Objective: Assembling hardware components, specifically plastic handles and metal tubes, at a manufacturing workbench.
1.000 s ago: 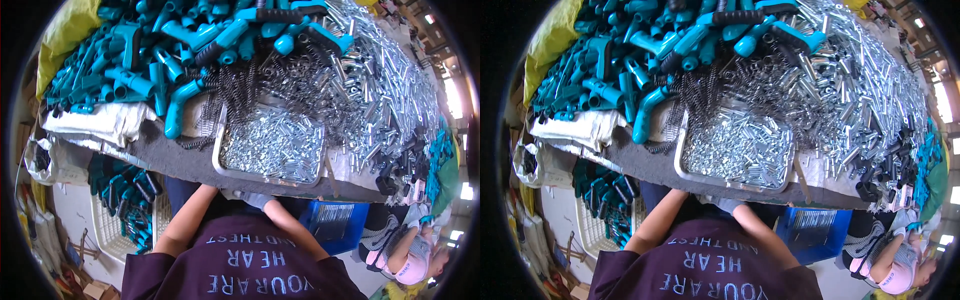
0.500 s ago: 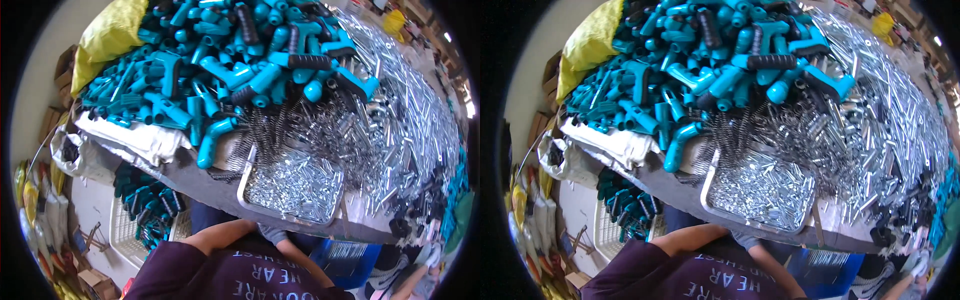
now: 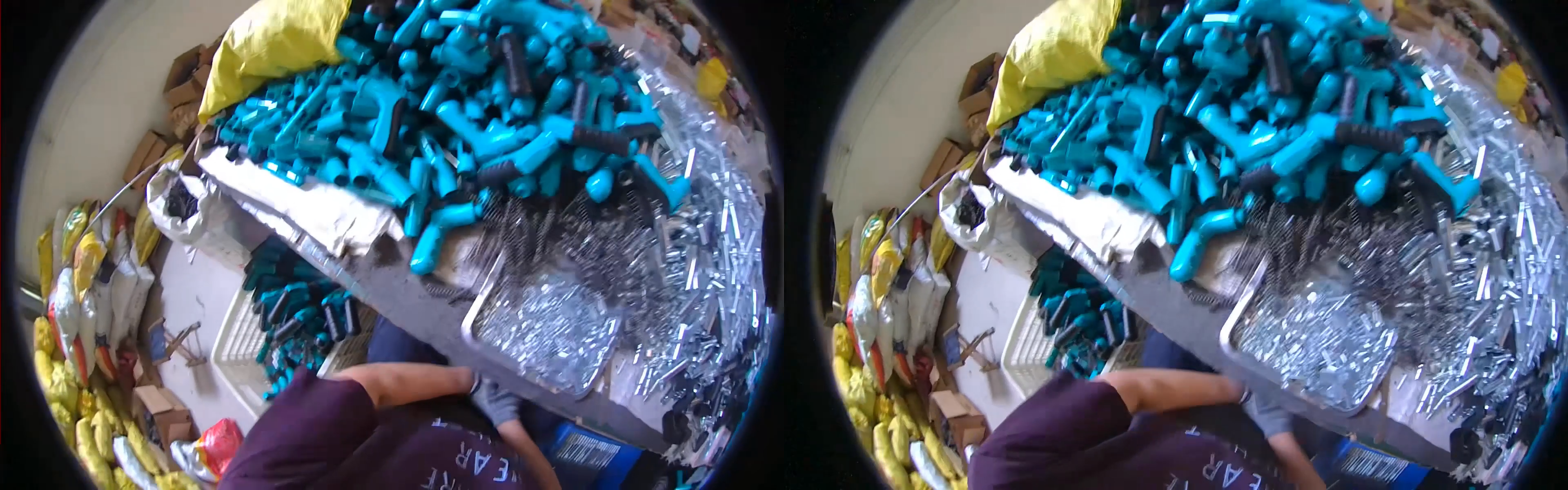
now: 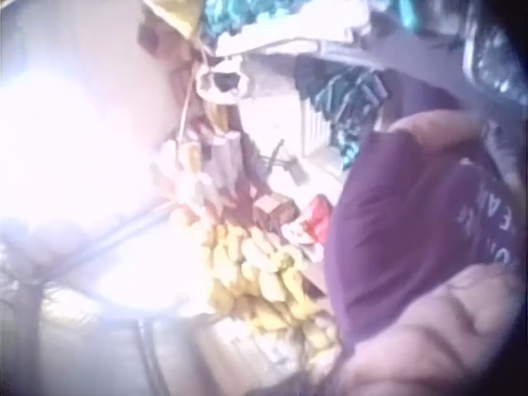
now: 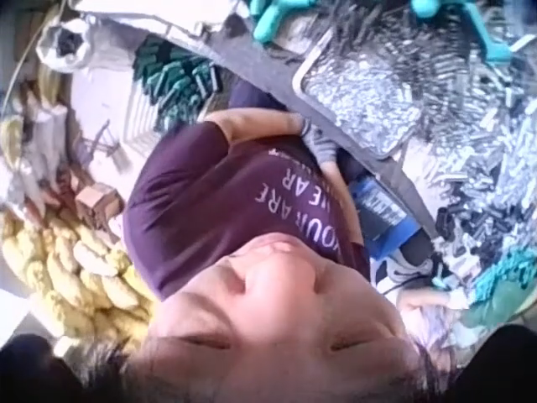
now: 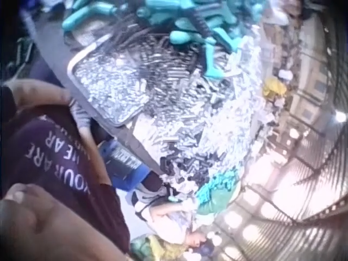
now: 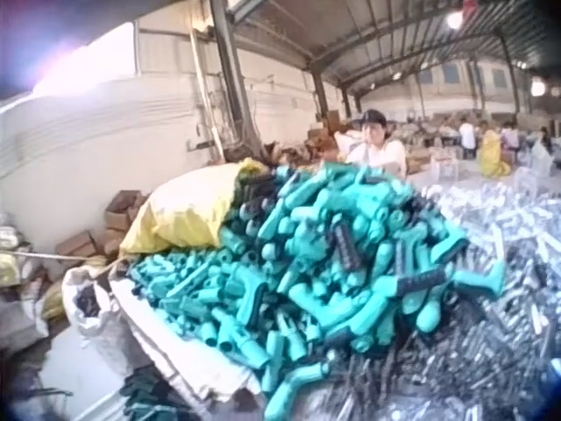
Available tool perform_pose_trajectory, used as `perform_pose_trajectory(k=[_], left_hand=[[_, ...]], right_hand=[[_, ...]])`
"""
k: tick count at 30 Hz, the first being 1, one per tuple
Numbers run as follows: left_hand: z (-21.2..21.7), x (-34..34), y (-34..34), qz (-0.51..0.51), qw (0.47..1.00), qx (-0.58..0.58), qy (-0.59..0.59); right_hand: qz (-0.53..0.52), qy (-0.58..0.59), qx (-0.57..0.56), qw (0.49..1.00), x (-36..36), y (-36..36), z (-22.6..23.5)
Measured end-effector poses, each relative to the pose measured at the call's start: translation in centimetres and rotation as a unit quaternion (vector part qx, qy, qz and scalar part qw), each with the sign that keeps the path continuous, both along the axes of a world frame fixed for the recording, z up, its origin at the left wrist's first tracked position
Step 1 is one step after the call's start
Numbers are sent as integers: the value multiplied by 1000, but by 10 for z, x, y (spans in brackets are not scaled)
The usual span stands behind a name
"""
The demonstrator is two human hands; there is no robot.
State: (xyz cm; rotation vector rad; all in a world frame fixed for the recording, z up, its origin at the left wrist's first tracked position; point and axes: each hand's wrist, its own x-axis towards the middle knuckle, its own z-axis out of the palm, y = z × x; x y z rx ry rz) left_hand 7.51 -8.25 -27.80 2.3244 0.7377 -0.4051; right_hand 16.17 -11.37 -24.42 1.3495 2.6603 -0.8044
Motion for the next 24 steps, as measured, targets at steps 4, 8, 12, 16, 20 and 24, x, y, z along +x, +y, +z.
perform_pose_trajectory(k=[4, 8, 12, 16, 20, 24], left_hand=[[7, 6, 12, 7, 1000, 8, -8], [9, 5, 8, 19, 1000, 20, -13], [5, 0, 0, 32, 999, 22, -18], [16, -4, 5, 27, 999, 39, -26], [81, -20, -8, 20, 995, 64, -75], [182, -73, -47, 252, 940, 58, -220]], right_hand=[[-31, 34, -28, 999, 3, 10, -5], [-52, 52, 28, 997, 7, 7, -10], [-159, 50, -139, 976, 0, -1, -13], [-203, -6, -127, 971, -2, 4, -15], [-282, 19, -148, 948, 26, 9, -9], [-330, 119, -259, 900, 38, 4, -11]])
